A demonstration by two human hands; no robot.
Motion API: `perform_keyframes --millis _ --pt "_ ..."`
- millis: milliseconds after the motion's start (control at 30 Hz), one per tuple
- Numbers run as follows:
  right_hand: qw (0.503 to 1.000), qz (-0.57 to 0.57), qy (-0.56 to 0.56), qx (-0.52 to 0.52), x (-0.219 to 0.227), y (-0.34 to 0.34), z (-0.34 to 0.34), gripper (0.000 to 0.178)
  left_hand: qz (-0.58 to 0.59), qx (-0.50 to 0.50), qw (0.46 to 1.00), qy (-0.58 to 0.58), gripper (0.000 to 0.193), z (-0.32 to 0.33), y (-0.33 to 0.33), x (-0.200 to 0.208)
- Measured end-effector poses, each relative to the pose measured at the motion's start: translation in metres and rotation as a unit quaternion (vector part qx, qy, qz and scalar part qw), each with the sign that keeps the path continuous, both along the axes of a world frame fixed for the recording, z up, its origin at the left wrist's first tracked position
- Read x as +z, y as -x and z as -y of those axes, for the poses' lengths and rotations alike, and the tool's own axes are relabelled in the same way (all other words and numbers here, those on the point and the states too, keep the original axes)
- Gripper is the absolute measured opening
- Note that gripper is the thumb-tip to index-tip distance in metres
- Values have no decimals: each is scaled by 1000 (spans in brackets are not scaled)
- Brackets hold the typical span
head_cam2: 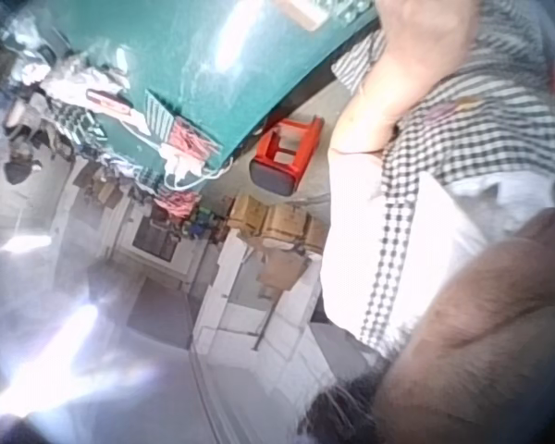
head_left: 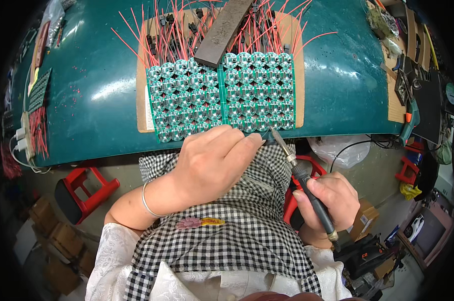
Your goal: The person aligns an array of wired circuit boards onto a cardboard base, places a metal bar across the wires, and solders the contacts on the boards using a soldering iron.
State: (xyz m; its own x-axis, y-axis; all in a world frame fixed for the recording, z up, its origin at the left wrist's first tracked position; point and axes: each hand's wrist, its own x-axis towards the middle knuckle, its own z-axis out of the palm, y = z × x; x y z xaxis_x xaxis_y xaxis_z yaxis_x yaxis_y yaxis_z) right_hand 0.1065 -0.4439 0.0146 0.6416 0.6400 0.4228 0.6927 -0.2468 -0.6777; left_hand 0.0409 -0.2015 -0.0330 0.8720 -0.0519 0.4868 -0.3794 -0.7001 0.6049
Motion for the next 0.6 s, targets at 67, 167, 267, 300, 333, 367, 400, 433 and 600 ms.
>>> perform_keyframes --millis 67,167,267,300,333,367,400,433,600 --pt "1000 11 11 11 1 1 -1 33 2 4 1000 -1 32 1 -1 0" --pt "1000 22 21 7 2 4 -6 34 5 10 1000 -14 28 1 -3 4" --pt "999 26 27 -1 6 2 -5 34 -16 8 1000 -5 24 -4 -1 15" --pt "999 12 34 11 9 -1 0 33 -6 21 1000 14 24 -7 0 20" --pt "999 -3 41 22 11 -3 4 31 5 34 999 33 24 -8 0 24" --pt "999 -3 40 22 9 -3 8 31 35 39 997 48 22 -10 -5 25" --pt "1000 -8 -16 -1 4 -2 12 30 35 36 998 49 22 -12 -6 29" --pt "997 -13 -71 -24 2 -2 16 28 21 30 999 24 22 -17 -6 32" --pt "991 -22 -104 -75 2 -2 13 27 -4 24 999 -20 23 -18 -8 32"
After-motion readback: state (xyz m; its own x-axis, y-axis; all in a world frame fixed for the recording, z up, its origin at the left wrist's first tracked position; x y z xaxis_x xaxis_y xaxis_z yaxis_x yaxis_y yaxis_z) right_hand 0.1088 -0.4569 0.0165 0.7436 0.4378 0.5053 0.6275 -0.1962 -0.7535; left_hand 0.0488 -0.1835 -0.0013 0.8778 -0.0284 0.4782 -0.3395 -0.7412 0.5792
